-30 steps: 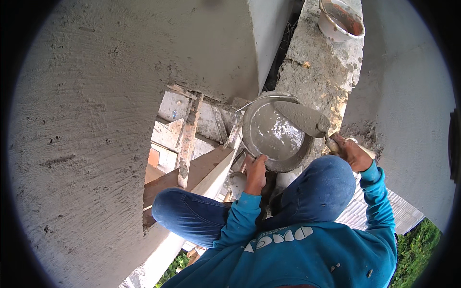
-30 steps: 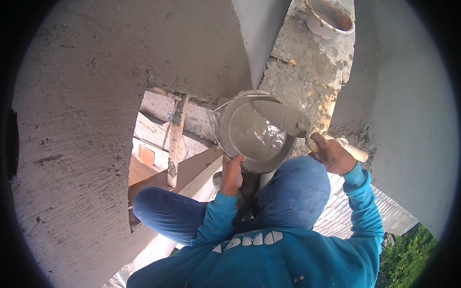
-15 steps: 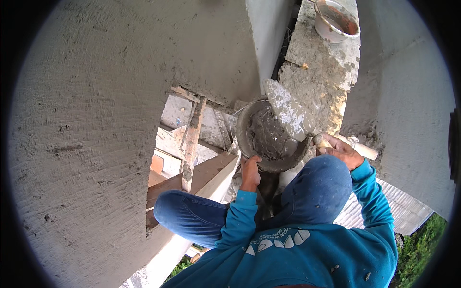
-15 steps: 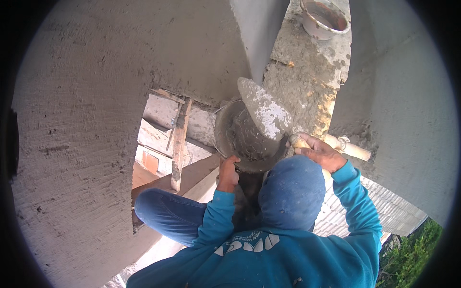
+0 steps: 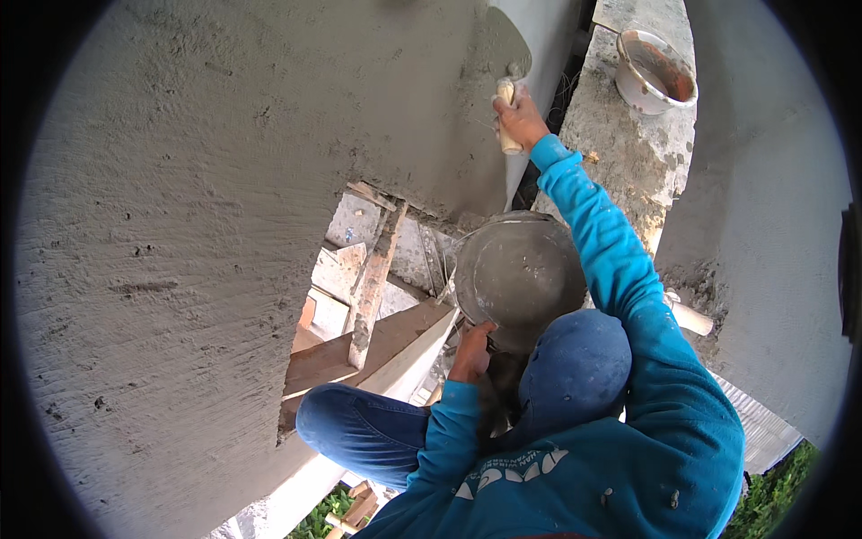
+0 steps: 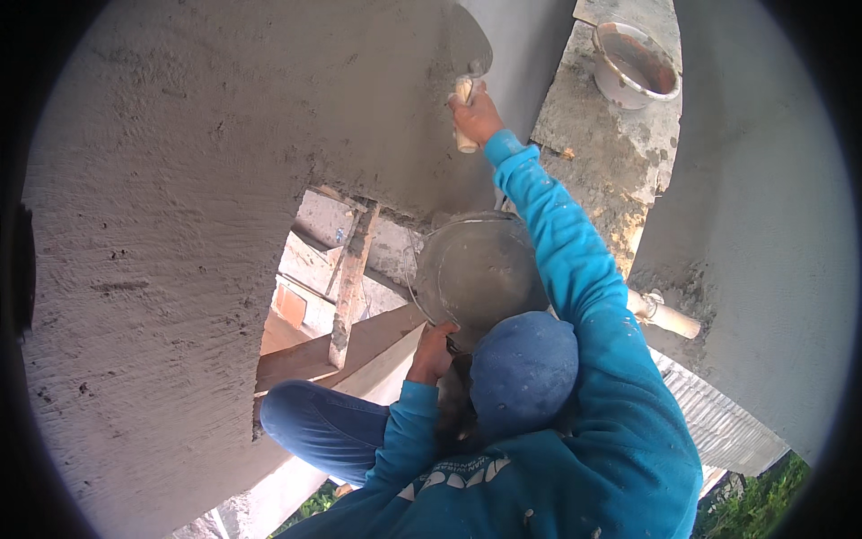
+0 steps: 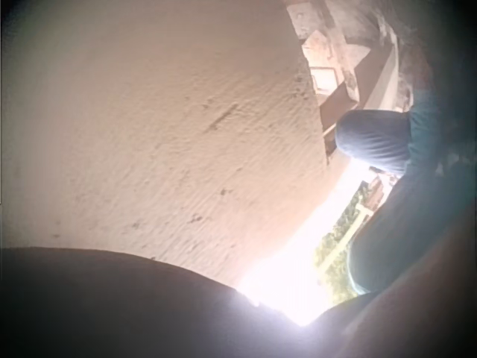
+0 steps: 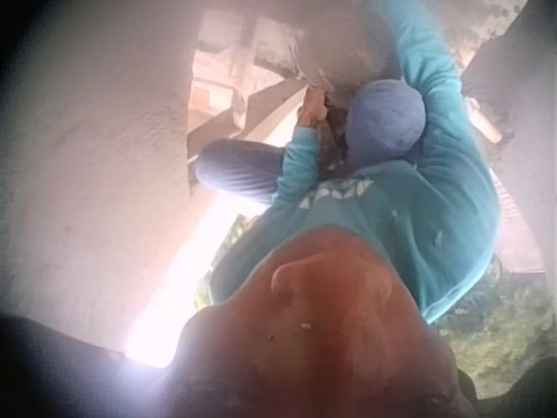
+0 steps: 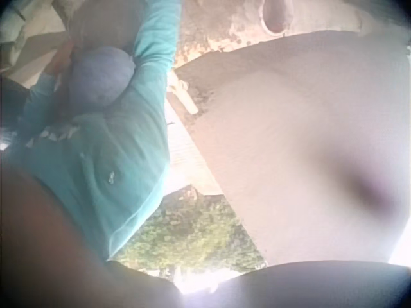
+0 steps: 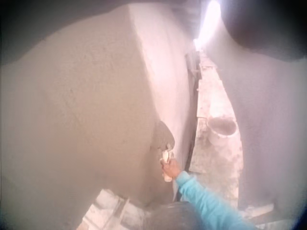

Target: The person scoops wet cement from a bucket using a trowel and applies it to a vertical wall surface. They repeatedly smooth the applied cement with the trowel to create an even finish on the wall.

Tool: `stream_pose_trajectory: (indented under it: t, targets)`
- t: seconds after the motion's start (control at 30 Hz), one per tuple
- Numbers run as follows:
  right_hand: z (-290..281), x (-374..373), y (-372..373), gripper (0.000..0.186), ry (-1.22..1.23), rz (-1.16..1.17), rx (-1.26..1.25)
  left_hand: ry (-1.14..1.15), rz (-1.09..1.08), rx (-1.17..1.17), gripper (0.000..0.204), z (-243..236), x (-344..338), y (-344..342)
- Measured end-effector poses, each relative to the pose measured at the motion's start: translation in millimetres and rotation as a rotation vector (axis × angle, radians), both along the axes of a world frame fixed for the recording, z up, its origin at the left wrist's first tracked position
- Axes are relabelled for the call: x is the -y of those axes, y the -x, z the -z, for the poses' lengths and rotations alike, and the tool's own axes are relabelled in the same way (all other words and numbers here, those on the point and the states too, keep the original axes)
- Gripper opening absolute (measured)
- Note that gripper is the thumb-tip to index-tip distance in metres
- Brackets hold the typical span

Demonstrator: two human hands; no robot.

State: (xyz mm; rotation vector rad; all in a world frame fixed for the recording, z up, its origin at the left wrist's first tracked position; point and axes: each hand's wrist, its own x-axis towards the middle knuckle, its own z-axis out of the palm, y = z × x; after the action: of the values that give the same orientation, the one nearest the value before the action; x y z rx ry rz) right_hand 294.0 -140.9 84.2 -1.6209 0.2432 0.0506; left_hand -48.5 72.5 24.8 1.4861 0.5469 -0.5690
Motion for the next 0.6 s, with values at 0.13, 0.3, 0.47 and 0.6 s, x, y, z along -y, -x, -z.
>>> stream_pose_trajectory:
  t: [0.13, 0.3, 0.47, 0.6]
  targets:
    - [-93, 31, 91, 0.044, -0.354, -0.050, 0.143, -0.258, 0.237, 0.139, 0.029, -10, -8, 7]
    - [-114, 136, 251, 0.054, 0.152, -0.321, -0.310, -0.128, 0.150, 0.050, 0.046, 12, 10, 13]
    - [-61, 141, 345, 0.050, 0.792, -0.637, -0.018, 0.162, -0.285, -0.003, 0.062, -23, 45, 2]
    - [-18, 98, 351, 0.045, 0.536, -0.753, -0.413, 0.092, -0.316, -0.038, 0.063, -24, 48, 2]
